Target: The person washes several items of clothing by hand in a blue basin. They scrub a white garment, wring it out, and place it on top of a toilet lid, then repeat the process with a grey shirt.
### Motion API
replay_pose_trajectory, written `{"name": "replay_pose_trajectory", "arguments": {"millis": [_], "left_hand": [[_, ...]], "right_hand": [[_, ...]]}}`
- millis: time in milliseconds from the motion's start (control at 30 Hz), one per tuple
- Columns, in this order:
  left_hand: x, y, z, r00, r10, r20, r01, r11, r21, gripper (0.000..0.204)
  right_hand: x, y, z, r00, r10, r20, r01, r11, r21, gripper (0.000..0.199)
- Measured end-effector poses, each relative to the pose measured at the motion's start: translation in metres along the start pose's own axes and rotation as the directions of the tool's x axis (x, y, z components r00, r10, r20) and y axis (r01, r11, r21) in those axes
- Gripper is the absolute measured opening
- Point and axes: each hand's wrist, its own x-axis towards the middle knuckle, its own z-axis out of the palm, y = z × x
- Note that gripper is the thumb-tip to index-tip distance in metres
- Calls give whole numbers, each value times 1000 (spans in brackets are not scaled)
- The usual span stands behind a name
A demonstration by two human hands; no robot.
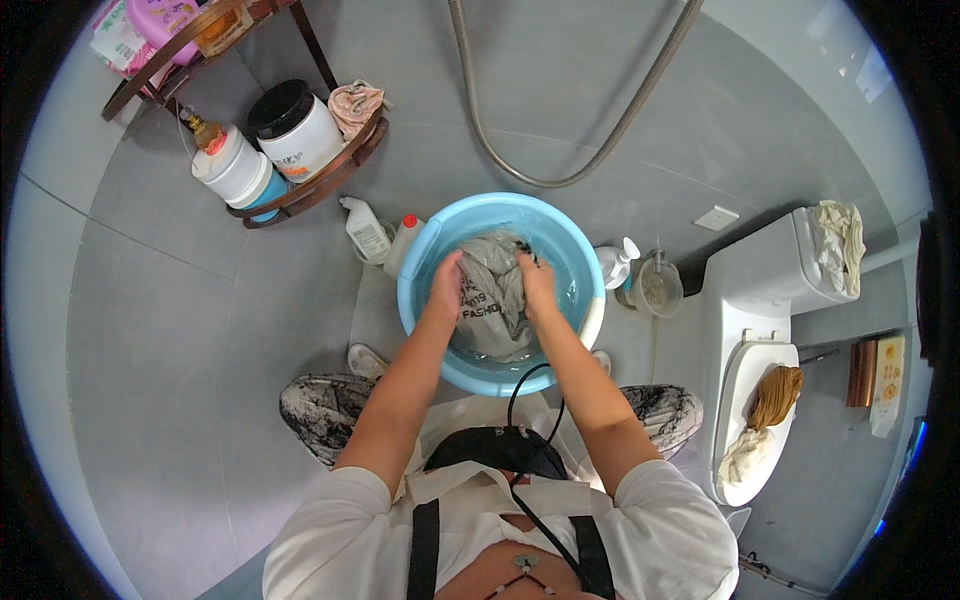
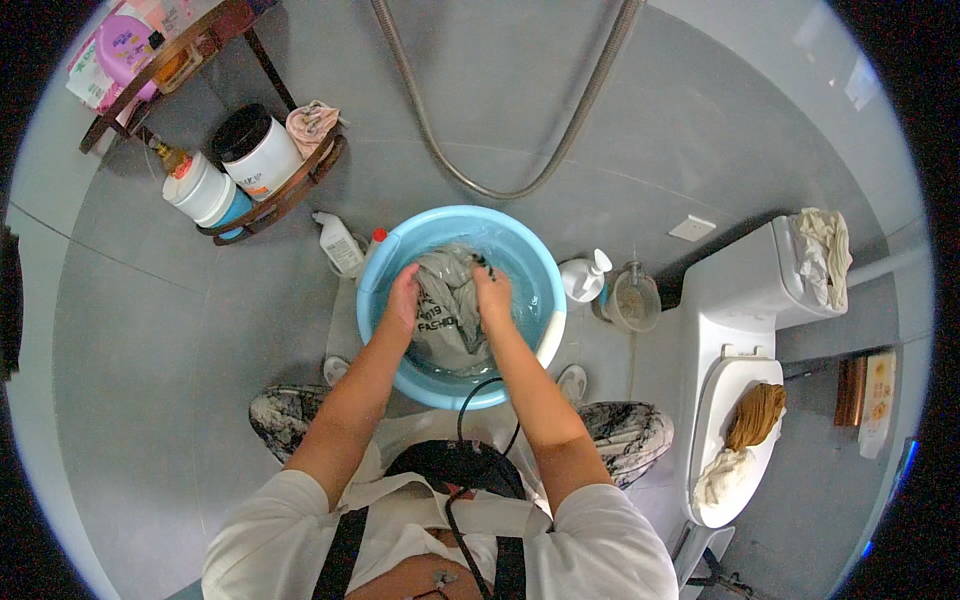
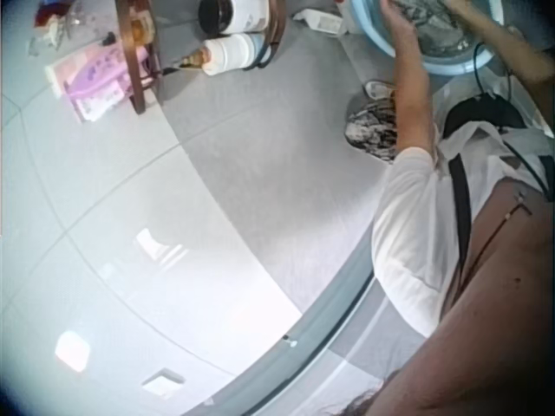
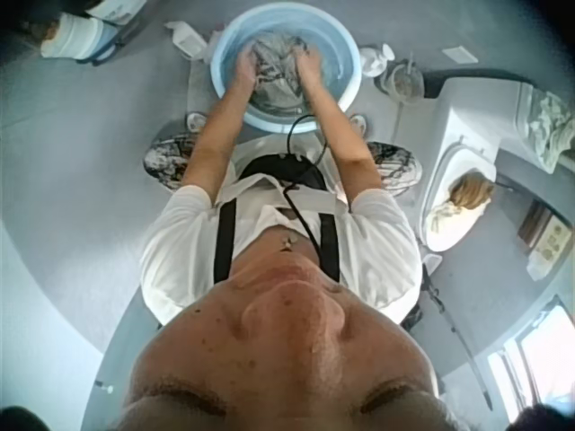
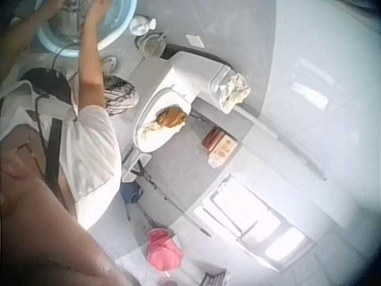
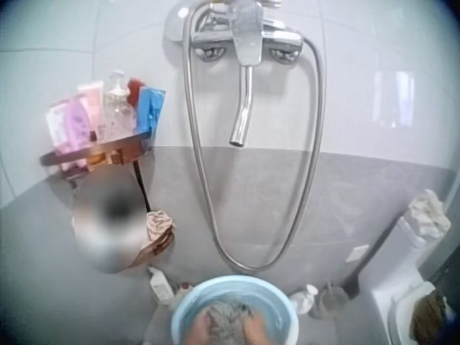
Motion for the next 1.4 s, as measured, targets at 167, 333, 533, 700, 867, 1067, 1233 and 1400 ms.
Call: {"name": "replay_pose_trajectory", "arguments": {"millis": [167,333,533,700,867,1067,1233,1400], "left_hand": [[3,-10,-4,969,-139,203,153,987,-57,39],[-6,-8,11,864,-368,344,386,922,18,36],[-8,-16,18,929,-306,210,269,945,185,35],[0,-30,20,984,-168,-60,178,907,382,37],[8,7,-13,987,-158,30,106,775,623,47],[13,26,-36,974,124,187,-224,460,859,68],[-1,-1,-32,936,135,324,-300,-171,938,94],[5,-21,-26,963,100,251,-204,-338,919,93]], "right_hand": [[-66,-19,2,568,-778,268,797,439,-415,34],[-77,-22,-3,378,-794,475,919,263,-292,29],[-69,-37,0,372,-780,504,908,194,-371,25],[-27,-31,-11,571,-728,379,812,435,-388,23],[3,-37,-30,826,-519,219,484,457,-746,32],[5,-38,-52,840,-427,336,526,484,-700,51],[-24,-33,-34,771,-251,585,618,77,-782,75],[-14,-15,-24,852,32,523,519,87,-850,69]]}}
